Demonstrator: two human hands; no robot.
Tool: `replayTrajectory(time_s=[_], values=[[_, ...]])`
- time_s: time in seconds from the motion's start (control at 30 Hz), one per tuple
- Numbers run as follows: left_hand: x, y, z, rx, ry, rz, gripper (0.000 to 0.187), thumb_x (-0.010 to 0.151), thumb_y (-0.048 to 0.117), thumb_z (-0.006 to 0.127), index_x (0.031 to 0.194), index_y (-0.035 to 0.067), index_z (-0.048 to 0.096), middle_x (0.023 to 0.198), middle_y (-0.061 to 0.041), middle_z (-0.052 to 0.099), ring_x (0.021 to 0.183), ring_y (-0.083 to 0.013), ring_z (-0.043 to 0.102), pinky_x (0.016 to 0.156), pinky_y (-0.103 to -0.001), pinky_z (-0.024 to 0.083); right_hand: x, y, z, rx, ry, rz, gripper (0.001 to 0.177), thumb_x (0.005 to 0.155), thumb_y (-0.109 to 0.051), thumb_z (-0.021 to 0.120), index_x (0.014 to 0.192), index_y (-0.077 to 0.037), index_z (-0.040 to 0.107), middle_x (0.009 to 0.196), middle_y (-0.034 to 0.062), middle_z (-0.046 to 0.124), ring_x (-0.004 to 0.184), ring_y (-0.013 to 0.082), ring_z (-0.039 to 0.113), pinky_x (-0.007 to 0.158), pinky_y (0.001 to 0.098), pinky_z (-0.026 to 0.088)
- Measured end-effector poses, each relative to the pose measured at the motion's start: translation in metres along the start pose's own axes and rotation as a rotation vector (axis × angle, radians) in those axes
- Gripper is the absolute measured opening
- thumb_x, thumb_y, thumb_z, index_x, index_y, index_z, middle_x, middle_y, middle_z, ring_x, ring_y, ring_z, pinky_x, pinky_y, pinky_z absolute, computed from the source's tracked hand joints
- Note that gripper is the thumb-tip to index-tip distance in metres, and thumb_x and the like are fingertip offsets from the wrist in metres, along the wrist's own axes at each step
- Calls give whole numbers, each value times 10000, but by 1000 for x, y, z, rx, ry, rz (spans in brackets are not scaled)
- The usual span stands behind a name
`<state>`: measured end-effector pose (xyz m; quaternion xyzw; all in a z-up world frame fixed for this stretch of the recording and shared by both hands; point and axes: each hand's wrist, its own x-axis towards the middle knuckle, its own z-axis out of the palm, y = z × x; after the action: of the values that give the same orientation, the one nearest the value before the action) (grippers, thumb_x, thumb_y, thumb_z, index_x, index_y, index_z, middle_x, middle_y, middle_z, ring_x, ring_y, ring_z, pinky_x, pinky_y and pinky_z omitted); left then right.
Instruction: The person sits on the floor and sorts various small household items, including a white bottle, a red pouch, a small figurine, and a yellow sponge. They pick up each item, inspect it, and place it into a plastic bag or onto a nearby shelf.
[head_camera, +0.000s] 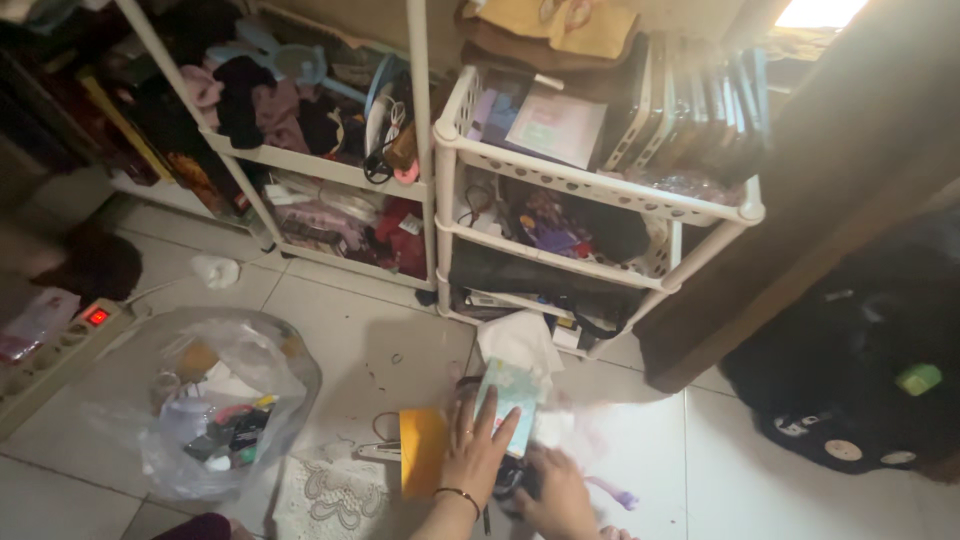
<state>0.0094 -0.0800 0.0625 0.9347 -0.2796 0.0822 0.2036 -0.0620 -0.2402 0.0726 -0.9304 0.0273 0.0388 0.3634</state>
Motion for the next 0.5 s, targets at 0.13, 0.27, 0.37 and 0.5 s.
replayTrajectory(time_s=[0.13,0.27,0.37,0.5], values=[[16,0,-26,-139,-247,-194,914,573,115,810,1441,180,533,1647,-241,242,1506,-505,165,1122,-672,74,57,-23,-40,-144,-704,224,589,713,-423,827,1257,-240,693,1317,109,680,1385,350,448,1183,402,331],[79,8,-85,-340,224,-2,395,809,183,718,1201,151,678,1274,-114,577,1261,-383,485,1106,-526,352,136,-67,-132,-287,-429,-24,294,856,-426,678,1049,-245,804,1084,51,788,964,253,735,887,403,551],[148,29,-126,-430,502,94,273,848,150,683,1120,150,671,1169,-114,597,1138,-364,564,1027,-496,461,166,-108,-197,-50,232,6,227,814,-193,673,1010,-111,753,943,105,758,886,291,739,786,404,562],[239,41,-182,-400,425,29,268,918,206,687,1174,133,653,1219,-128,599,1189,-364,577,1053,-482,488,185,-147,-236,-394,641,-138,527,784,-308,746,1248,-66,687,1239,197,680,1167,367,620,1008,479,454]])
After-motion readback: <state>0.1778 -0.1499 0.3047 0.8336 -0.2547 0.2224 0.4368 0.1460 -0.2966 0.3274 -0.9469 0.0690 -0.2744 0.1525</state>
